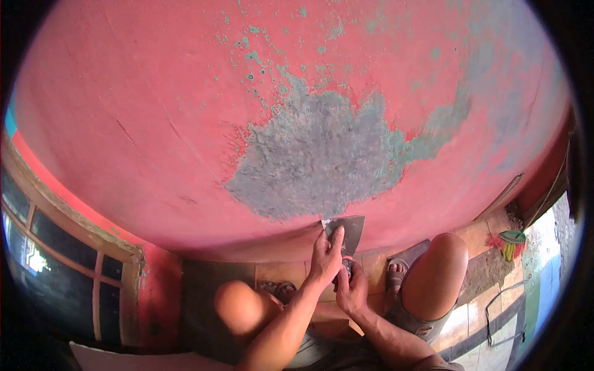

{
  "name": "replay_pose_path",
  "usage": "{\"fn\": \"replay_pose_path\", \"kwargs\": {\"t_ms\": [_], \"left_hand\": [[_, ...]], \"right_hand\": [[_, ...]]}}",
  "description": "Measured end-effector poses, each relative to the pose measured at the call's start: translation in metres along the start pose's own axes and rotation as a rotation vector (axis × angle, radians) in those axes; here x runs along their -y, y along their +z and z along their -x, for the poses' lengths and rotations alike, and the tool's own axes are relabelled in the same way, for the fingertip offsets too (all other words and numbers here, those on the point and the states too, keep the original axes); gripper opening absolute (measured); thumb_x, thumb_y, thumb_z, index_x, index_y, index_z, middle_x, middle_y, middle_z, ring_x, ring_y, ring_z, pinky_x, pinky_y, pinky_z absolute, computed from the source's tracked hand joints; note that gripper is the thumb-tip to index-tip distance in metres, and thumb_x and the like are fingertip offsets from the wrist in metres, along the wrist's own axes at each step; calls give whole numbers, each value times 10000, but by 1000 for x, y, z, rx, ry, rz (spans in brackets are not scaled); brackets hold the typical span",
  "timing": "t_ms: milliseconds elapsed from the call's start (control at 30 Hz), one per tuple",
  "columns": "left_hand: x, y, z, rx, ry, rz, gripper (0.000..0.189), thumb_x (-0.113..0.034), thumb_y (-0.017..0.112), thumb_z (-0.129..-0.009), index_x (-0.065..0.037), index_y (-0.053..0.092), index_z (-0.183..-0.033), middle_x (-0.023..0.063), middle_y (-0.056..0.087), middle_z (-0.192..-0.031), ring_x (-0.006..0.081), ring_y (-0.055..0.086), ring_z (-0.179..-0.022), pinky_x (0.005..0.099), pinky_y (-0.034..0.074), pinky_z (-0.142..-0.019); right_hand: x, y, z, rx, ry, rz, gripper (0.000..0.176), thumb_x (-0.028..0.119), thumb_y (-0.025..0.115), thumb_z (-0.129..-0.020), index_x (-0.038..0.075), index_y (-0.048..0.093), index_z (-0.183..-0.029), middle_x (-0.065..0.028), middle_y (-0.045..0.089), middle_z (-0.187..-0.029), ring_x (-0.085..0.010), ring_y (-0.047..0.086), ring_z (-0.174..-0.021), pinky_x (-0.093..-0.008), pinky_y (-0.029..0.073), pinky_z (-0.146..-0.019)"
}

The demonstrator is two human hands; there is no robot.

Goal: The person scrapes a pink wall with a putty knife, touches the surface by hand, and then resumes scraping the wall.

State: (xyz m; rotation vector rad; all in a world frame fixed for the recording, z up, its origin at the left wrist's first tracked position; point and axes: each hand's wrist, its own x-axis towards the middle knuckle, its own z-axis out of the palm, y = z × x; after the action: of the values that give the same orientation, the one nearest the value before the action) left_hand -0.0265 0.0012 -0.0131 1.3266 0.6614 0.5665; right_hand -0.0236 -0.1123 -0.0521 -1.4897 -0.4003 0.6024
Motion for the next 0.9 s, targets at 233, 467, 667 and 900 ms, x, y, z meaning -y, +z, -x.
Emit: {"fn": "replay_pose_path", "kwargs": {"t_ms": [233, 467, 667, 900], "left_hand": [[-1, 7, 1, 8, -9, 115, 358, -368, 486, -1055, -27, 585, -1100, -3, 574, -825, 90, 529, -673, 274, 531, -592], [-8, 9, 1, -121, 169, -221, 359, -360, 484, -1052, -19, 582, -996, 12, 576, -798, 94, 539, -663, 263, 500, -481], [-16, 7, -5, -43, 165, 59, 368, -356, 481, -1054, -3, 587, -1049, 38, 628, -851, 118, 627, -701, 271, 527, -511], [-4, 4, 0, -66, 164, -258, 471, -431, 516, -1026, 28, 603, -1086, 52, 607, -907, 129, 600, -735, 284, 558, -522]], "right_hand": [[2, 1, -3, -50, -221, 158, 258, 196, 543, -1008, -53, 551, -1075, -112, 640, -742, -190, 624, -652, -347, 491, -583], [18, 9, 2, -17, -164, 37, 242, 93, 468, -1013, -82, 520, -1173, -121, 631, -875, -176, 590, -731, -328, 481, -665], [15, 12, -15, -58, -400, 148, 262, 77, 460, -1015, -83, 488, -1221, -112, 612, -881, -161, 583, -727, -305, 485, -680], [-27, 15, -5, 38, -173, 14, 259, 142, 421, -1049, -43, 465, -1224, -67, 602, -803, -116, 561, -617, -280, 460, -536]]}}
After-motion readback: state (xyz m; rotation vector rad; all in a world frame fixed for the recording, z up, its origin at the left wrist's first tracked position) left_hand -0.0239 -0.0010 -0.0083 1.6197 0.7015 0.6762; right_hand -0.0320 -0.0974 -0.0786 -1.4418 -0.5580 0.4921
